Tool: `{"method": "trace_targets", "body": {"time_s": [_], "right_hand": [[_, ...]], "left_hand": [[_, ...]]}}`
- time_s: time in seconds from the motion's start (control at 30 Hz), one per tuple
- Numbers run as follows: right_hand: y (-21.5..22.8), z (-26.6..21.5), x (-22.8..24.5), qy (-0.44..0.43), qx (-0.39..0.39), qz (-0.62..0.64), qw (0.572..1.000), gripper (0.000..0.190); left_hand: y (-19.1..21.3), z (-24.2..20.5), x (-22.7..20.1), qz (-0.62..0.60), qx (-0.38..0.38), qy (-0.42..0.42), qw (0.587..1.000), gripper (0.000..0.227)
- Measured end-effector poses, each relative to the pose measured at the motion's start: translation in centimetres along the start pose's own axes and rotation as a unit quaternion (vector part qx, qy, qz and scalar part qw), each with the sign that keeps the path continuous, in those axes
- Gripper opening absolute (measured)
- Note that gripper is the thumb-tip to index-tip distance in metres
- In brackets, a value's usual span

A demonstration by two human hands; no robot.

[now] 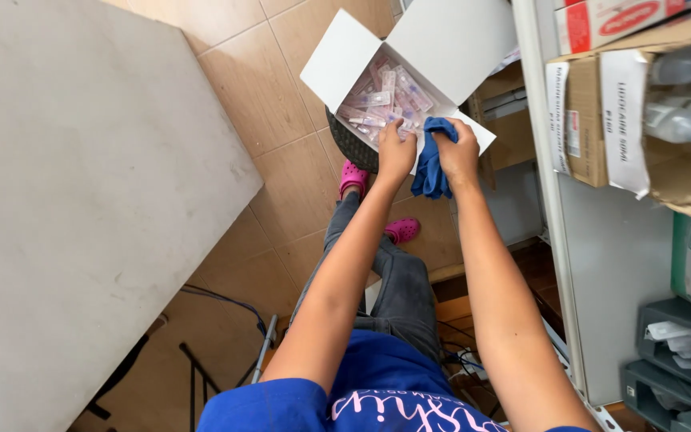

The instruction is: The person repeatedly picks up individually packaged syringes from a white box on the floor and wipes them with a blue cloth. They then place the cleaned syringes onto a shelf among other similar packages. The person continues this process of picking up, wiping, and placing the syringes for the duration of the video.

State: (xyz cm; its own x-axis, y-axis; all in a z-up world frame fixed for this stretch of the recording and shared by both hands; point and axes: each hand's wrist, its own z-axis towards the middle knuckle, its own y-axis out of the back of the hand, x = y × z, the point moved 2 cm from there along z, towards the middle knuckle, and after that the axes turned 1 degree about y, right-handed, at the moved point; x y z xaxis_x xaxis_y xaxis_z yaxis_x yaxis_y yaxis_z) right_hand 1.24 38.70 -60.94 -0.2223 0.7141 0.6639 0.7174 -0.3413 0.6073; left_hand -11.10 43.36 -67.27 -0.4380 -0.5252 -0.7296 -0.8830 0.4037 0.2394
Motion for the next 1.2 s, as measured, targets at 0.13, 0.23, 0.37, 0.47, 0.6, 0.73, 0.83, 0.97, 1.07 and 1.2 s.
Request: {"method": "trace_targets", "body": {"time_s": [0.13, 0.23, 0.37, 0.47, 0.6, 0.73, 0.83, 0.97, 1.07, 1.2], "right_hand": [[3.2, -4.1, 3.7, 0.039, -0.009, 0.02, 0.999, 0.03], [7.6, -7.5, 7.7, 0.102, -0.042, 0.063, 0.992, 0.035], [18.0, -15.0, 15.5, 0.188, -0.104, 0.205, 0.955, 0.033], [26.3, -22.1, 20.1, 0.295, -0.188, 0.209, 0.913, 0.034], [37.0, -34.4, 24.9, 0.448, -0.318, 0.037, 0.835, 0.039], [43.5, -44.7, 23.2, 0.469, -0.391, -0.081, 0.788, 0.051], [46.5, -50.1, 19.3, 0.45, -0.332, -0.092, 0.824, 0.07], [48.7, -54.2, 13.9, 0.433, -0.418, -0.058, 0.796, 0.083], [49.9, -57.6, 11.6, 0.362, -0.54, -0.098, 0.754, 0.077], [52.9, -61.3, 8.1, 0.286, -0.686, -0.126, 0.657, 0.054]], "left_hand": [[2.5, -6.4, -7.6, -0.028, 0.049, -0.04, 0.998, 0.051], [4.0, -11.8, -13.9, -0.051, 0.079, -0.111, 0.989, 0.045], [5.3, -22.3, -23.1, -0.08, 0.179, -0.194, 0.961, 0.043], [5.1, -30.9, -28.8, -0.158, 0.239, -0.3, 0.91, 0.042], [4.3, -42.8, -35.1, -0.271, 0.368, -0.385, 0.802, 0.049], [2.8, -51.8, -37.8, -0.286, 0.483, -0.366, 0.742, 0.048], [2.0, -58.4, -39.2, -0.215, 0.52, -0.423, 0.71, 0.054], [-0.8, -65.8, -39.3, -0.13, 0.536, -0.508, 0.661, 0.041], [-1.6, -70.1, -39.6, -0.005, 0.502, -0.622, 0.601, 0.035], [-3.4, -72.7, -40.2, 0.017, 0.407, -0.753, 0.516, 0.037]]}}
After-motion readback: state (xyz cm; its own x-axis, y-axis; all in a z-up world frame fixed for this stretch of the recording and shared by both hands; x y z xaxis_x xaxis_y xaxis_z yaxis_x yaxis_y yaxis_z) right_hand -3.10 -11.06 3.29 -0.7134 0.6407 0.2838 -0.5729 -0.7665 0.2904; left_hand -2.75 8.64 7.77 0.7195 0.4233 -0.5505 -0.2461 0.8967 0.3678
